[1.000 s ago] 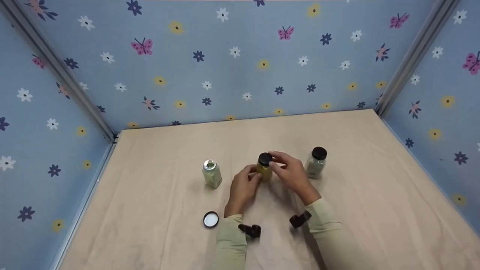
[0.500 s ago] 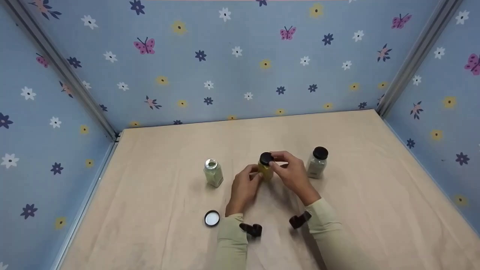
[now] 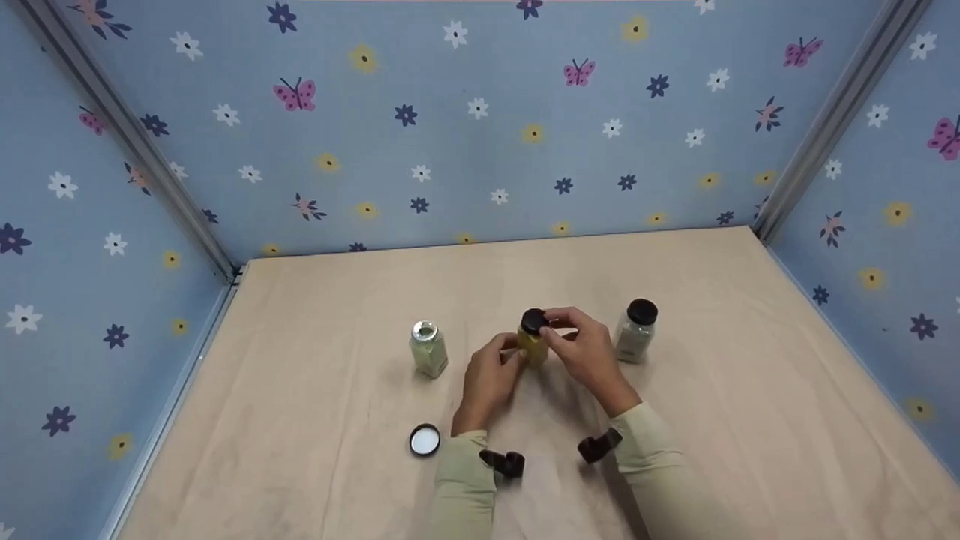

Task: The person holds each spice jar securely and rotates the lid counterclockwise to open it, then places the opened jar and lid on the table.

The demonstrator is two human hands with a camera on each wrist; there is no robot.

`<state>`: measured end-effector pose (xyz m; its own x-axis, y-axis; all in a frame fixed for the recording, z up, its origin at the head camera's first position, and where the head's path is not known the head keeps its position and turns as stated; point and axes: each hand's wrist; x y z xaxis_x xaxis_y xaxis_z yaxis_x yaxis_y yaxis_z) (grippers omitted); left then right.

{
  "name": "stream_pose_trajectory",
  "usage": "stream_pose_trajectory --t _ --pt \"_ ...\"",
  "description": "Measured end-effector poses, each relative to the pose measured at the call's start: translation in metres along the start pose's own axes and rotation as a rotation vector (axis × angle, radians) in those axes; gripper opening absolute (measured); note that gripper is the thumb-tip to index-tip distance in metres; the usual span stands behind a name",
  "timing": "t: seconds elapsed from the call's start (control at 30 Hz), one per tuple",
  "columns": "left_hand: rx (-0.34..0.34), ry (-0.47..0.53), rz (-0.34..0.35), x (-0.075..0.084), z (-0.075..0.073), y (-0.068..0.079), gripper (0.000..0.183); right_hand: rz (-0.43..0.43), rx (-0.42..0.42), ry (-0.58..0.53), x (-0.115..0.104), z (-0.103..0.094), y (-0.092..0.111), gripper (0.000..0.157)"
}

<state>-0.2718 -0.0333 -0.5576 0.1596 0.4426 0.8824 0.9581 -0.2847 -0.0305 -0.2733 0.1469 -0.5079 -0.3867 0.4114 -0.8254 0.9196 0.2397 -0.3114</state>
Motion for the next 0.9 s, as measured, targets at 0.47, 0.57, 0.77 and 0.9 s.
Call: stream_pose_trajectory --t 0.47,0.57,0.77,0.9 --pt "0.003 0.002 0.005 -0.0007 0.0007 0.0009 0.027 -0.050 -0.092 0.052 -0.0010 -0.0013 -0.0013 0.013" --pt "0.006 -0.006 0.016 -0.0007 0.0007 0.0009 0.027 -0.058 -0.094 0.048 -0.0009 -0.0018 -0.0010 0.015" --pt "0.011 0.003 0.024 -0.0005 -0.0003 0.0011 0.026 -0.050 -0.071 0.026 -0.0003 -0.0003 -0.0021 0.015" --pt "0.013 -0.001 0.021 -0.0003 -0.0001 0.0015 0.026 -0.041 -0.058 0.024 0.0003 0.0023 -0.0016 0.022"
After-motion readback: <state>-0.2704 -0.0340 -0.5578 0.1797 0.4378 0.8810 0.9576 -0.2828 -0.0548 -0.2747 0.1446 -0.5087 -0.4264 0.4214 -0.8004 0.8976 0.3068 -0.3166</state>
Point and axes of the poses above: each hand's wrist, its own y-axis away from the middle knuckle, its own z-axis out of the palm, x = y × z, and after that the axes turned 12 degrees about -x, right-handed
